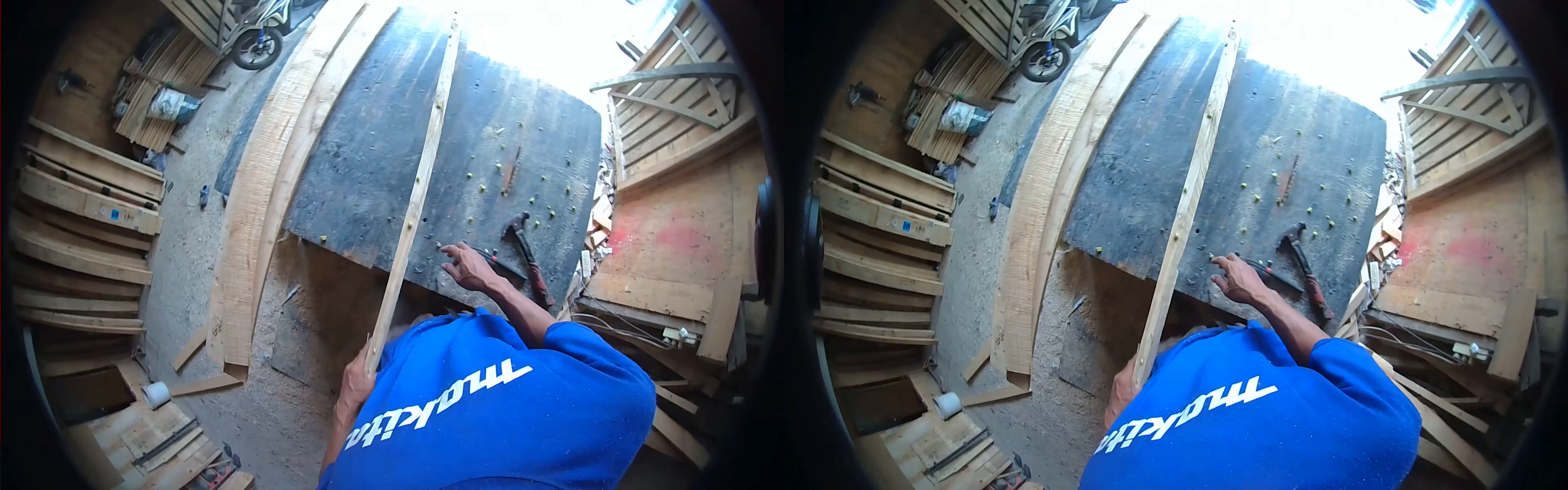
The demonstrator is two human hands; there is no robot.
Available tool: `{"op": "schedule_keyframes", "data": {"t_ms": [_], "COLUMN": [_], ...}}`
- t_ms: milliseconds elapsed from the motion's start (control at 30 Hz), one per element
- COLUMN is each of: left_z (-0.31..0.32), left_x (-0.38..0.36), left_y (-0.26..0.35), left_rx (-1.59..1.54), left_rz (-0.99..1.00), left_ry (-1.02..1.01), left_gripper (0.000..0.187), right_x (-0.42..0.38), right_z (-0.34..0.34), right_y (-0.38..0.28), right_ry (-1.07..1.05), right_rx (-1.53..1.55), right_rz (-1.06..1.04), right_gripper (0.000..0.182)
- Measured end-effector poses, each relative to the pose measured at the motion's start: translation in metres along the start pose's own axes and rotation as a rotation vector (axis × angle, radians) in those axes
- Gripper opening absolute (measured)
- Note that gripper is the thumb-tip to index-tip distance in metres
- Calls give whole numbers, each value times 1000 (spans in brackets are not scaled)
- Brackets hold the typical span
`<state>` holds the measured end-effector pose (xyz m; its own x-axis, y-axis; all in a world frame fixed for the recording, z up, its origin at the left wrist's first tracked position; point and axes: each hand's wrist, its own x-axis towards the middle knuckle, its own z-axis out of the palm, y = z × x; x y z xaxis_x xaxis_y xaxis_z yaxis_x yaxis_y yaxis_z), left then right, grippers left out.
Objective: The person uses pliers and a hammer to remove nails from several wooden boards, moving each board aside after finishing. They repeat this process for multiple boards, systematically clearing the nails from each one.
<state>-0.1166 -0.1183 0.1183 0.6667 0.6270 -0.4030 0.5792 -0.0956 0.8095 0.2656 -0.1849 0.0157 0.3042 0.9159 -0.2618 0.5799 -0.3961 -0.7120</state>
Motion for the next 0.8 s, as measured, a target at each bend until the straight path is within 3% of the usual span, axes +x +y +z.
{"op": "schedule_keyframes", "data": {"t_ms": [167,333,433,500,567,633,700,733,800], "left_z": [33,47,40,33,26,19,18,16,16], "left_x": [121,246,281,277,259,236,217,206,184], "left_y": [-17,21,23,25,30,28,17,13,-2], "left_rx": [28,214,261,257,268,277,355,366,310], "left_rz": [248,299,282,269,387,338,361,217,178], "left_ry": [-13,59,106,156,163,216,310,281,367], "left_gripper": [67,65,62,60,57,59,62,69,71], "right_x": [-39,-77,-87,-80,-70,-50,-30,-17,5], "right_z": [-37,-51,-63,-88,-127,-163,-192,-198,-202], "right_y": [7,25,35,31,20,20,11,17,5], "right_ry": [47,152,156,313,395,466,498,480,403], "right_rx": [-32,43,83,294,380,476,342,344,334], "right_rz": [50,10,-29,-17,0,-89,-137,-156,-211], "right_gripper": [42,41,37,34,31,29,32,33,34]}}
